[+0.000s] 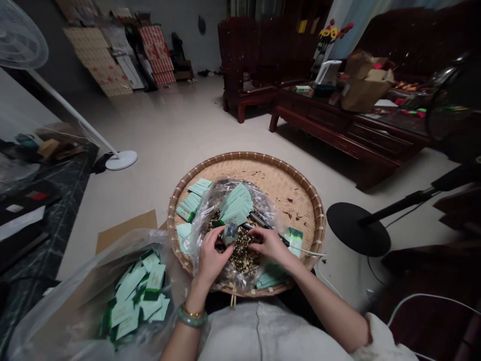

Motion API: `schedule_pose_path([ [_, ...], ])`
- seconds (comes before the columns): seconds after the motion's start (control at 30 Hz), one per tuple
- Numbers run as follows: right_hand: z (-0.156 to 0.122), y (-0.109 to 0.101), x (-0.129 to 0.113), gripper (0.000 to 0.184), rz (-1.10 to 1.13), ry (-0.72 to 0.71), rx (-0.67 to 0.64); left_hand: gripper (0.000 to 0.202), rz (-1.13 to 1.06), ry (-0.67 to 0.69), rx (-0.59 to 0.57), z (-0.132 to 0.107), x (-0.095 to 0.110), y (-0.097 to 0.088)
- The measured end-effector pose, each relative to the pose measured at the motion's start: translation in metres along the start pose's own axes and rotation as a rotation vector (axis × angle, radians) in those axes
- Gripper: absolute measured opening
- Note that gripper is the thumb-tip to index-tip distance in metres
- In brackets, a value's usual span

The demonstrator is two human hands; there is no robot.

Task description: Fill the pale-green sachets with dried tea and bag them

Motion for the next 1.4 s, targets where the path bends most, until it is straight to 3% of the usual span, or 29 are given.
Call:
schedule_pose_path([
  [0.23,-0.003,0.011,0.016,0.049,0.598,0.291,-0.056,0.039,0.001,0.007,-0.003,0.0,0.002,0.0],
  [0.43,-0.007,0.014,0.005,0.041,0.952,0.363,-0.072,0.039,-0.009,0.009,-0.009,0.0,0.002,0.0],
  [1.0,-0.009,0.018,0.001,0.037,1.113,0.414,-0.136,0.037,0.01,0.021,-0.009,0.0,0.006,0.001],
  [1.23,-0.008,0.013,0.01,0.035,1.04,0.411,-0.078,0.037,0.012,0.023,-0.013,0.0,0.005,0.002],
  [1.4,-0.006,0.002,-0.01,0.032,1.087,0.371,-0.082,0.039,0.043,0.049,-0.011,0.0,0.008,0.002],
])
Point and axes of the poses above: each hand's wrist, its own z-axis towards the middle knuckle, its own y-axis out of the palm, x = y × z, the point moved 10 cm from there along z, towards the middle knuckle, and after that the axes turned 3 degrees about -y, right-handed, at the moved point
